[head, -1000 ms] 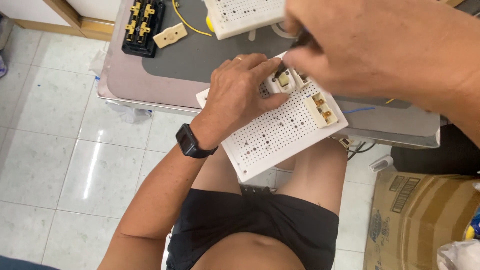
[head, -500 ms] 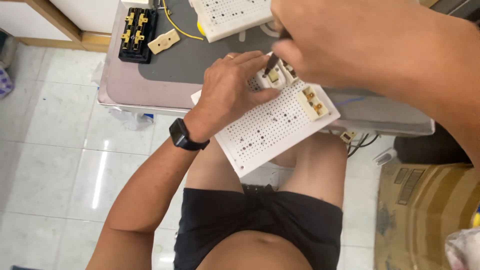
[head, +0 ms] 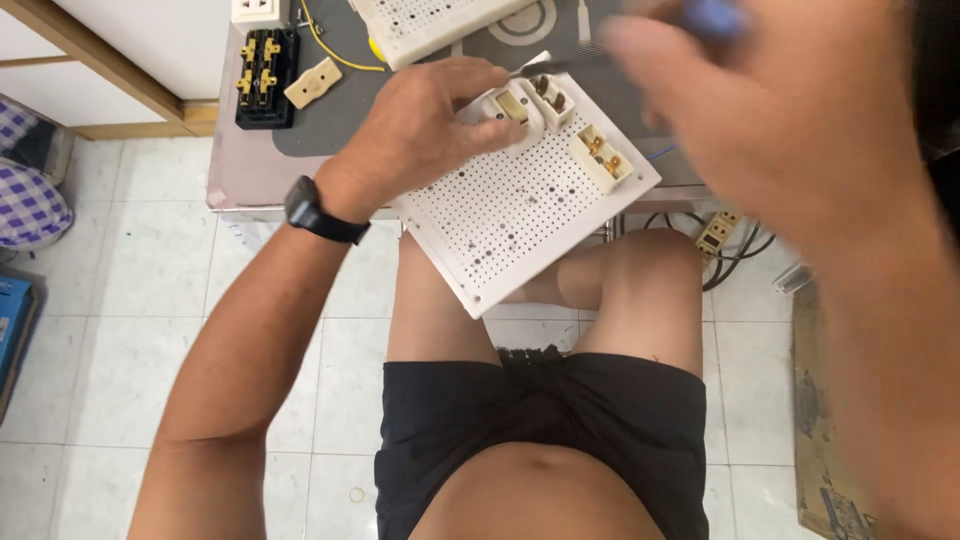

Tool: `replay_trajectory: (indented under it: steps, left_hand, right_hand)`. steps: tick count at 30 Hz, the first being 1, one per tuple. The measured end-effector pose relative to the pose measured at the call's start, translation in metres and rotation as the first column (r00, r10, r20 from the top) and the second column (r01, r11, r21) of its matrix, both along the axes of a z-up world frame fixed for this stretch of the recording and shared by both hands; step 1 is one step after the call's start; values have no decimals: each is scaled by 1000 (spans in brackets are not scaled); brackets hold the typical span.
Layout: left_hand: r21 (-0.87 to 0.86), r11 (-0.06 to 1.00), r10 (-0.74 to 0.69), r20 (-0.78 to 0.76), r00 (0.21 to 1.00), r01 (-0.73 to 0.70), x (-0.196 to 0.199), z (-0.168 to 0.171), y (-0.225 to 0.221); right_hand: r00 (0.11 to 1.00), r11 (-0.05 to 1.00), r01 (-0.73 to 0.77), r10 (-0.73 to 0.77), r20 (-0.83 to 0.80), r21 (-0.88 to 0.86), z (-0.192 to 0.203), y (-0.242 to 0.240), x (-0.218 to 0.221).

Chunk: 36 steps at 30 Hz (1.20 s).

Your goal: Securing electrical wires and components to a perforated board using a screwdriver.

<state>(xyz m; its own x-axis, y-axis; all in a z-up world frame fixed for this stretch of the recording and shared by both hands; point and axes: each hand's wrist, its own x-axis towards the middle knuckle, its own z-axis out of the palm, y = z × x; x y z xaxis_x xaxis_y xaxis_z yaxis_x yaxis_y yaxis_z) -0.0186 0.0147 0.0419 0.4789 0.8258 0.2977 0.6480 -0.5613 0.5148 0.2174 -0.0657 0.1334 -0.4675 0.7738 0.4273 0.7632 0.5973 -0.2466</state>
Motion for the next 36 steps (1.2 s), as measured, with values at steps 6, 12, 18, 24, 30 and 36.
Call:
replay_trajectory:
  steps: [6, 12, 18, 24, 30, 36]
  left_hand:
    - [-8, 935, -354, -17, 935, 354, -6, 7, 15]
    - [126, 876, -455, -103, 885, 465, 2, 11, 13]
    - [151, 939, -300, -85, 950, 310, -5, 8, 3]
    - [97, 956, -273, -57, 960, 277, 15, -11, 5]
    - [58, 991, -123, 115, 986, 117, 33, -34, 4]
    - [-86, 979, -188, -50, 981, 183, 32, -17, 17]
  right_hand:
    - [29, 882, -369, -305, -952, -293, -152, -75, 18]
    - [-123, 676, -730, -281, -952, -105, -168, -75, -24]
    - [-110, 690, -661, -480, -870, -297, -166, -48, 10]
    - [45, 782, -403, -502, -864, -475, -143, -30, 64]
    - [145, 746, -166, -629, -764, -645, -133, -25, 83]
    - [294, 682, -224, -634, -715, -696, -113, -15, 72]
